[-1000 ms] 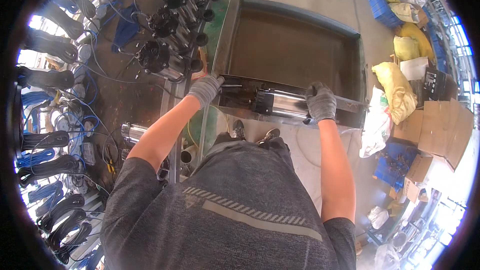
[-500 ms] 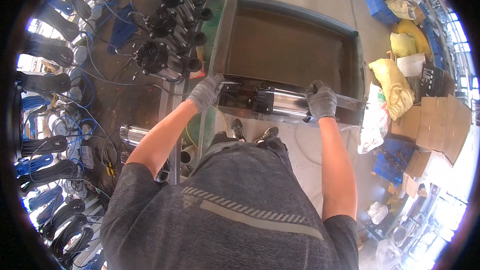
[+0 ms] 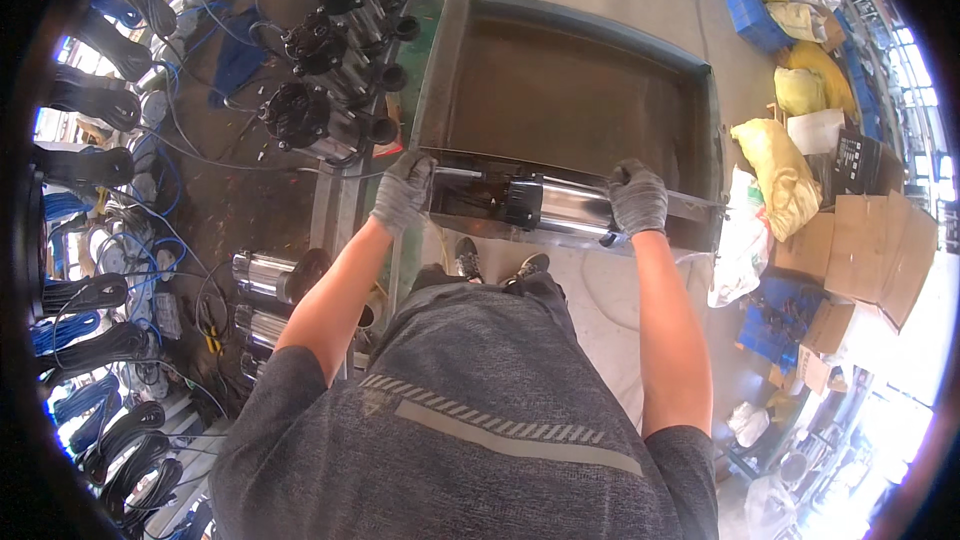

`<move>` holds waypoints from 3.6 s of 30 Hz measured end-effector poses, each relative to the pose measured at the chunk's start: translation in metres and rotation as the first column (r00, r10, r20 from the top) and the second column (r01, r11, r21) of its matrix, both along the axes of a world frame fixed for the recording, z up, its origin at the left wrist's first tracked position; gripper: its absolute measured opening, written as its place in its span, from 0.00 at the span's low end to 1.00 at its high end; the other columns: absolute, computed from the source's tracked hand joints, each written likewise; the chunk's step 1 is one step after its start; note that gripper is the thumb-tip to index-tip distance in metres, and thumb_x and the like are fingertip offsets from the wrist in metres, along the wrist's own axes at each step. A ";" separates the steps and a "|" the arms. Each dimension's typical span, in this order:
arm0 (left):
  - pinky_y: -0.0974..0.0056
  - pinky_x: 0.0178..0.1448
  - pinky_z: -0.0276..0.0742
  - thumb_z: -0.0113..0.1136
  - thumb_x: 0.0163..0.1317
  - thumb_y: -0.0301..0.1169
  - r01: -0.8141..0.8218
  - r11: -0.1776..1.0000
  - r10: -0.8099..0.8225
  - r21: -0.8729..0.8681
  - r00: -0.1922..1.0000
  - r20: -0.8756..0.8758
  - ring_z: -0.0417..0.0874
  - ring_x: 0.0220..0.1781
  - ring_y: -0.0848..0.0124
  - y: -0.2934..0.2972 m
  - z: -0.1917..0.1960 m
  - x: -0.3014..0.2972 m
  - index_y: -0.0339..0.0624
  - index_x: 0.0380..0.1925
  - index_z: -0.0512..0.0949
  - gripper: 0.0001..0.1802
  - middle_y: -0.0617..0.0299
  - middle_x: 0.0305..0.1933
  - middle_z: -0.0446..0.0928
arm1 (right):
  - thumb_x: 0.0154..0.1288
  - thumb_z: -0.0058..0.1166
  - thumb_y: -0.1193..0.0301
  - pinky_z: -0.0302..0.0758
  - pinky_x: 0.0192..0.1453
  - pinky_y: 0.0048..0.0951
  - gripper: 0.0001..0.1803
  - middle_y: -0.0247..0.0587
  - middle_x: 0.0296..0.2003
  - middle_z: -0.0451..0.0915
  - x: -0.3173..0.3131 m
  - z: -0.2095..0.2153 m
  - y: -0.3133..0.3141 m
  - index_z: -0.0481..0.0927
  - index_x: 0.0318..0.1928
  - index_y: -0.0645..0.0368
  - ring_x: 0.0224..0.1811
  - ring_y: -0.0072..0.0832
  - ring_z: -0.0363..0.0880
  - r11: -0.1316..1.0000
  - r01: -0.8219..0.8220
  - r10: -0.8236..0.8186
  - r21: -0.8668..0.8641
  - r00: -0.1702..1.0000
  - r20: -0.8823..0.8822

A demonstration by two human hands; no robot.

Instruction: The person tests submersible pump components by mounting each cylinder into a testing clamp over a water tank, attaching an air line, submerging the unit, lifting it back out, and removing it before repeating the process on subsequent units.

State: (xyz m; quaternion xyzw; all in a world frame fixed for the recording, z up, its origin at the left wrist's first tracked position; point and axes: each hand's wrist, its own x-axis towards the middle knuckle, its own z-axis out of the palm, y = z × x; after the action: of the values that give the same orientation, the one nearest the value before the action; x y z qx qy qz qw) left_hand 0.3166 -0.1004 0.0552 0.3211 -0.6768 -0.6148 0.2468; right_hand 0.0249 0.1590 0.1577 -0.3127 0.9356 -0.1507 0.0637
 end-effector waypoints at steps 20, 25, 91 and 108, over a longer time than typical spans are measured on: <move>0.69 0.19 0.61 0.58 0.79 0.40 0.083 0.516 -0.183 0.853 0.983 0.016 0.67 0.18 0.78 0.012 -0.006 -0.003 0.51 0.40 0.75 0.09 0.73 0.24 0.70 | 0.68 0.57 0.62 0.80 0.56 0.49 0.13 0.53 0.43 0.88 -0.001 -0.003 0.001 0.87 0.45 0.54 0.48 0.54 0.85 1.000 0.001 -0.001 0.016 1.000 0.002; 0.61 0.26 0.74 0.62 0.74 0.36 0.312 0.777 -0.450 0.546 0.883 0.136 0.76 0.23 0.68 0.004 -0.038 0.002 0.44 0.49 0.78 0.11 0.66 0.28 0.76 | 0.69 0.56 0.61 0.80 0.57 0.49 0.14 0.53 0.44 0.88 0.000 0.001 0.000 0.87 0.46 0.54 0.49 0.53 0.86 0.998 0.037 -0.040 0.048 0.998 0.052; 0.63 0.46 0.82 0.67 0.72 0.35 0.529 0.846 -0.426 -0.068 0.747 0.510 0.86 0.42 0.71 0.021 -0.002 -0.005 0.44 0.57 0.81 0.17 0.62 0.39 0.86 | 0.70 0.53 0.63 0.81 0.57 0.48 0.12 0.51 0.43 0.89 0.010 -0.002 0.021 0.87 0.42 0.53 0.48 0.52 0.87 0.984 -0.007 -0.009 0.177 0.996 0.085; 0.46 0.44 0.82 0.60 0.71 0.58 0.648 0.583 -0.204 -0.490 0.701 0.684 0.90 0.40 0.49 0.007 -0.009 -0.003 0.45 0.53 0.82 0.28 0.46 0.39 0.88 | 0.71 0.50 0.63 0.80 0.58 0.50 0.13 0.53 0.45 0.88 0.014 0.002 0.021 0.86 0.45 0.53 0.51 0.52 0.87 0.982 -0.040 0.025 0.183 0.996 0.082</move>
State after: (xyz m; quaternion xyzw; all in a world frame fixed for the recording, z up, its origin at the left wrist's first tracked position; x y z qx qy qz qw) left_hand 0.3138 -0.0931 0.0467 0.1844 -0.9556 -0.2284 -0.0243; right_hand 0.0384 0.1803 0.1595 -0.3145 0.9370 -0.0748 0.1321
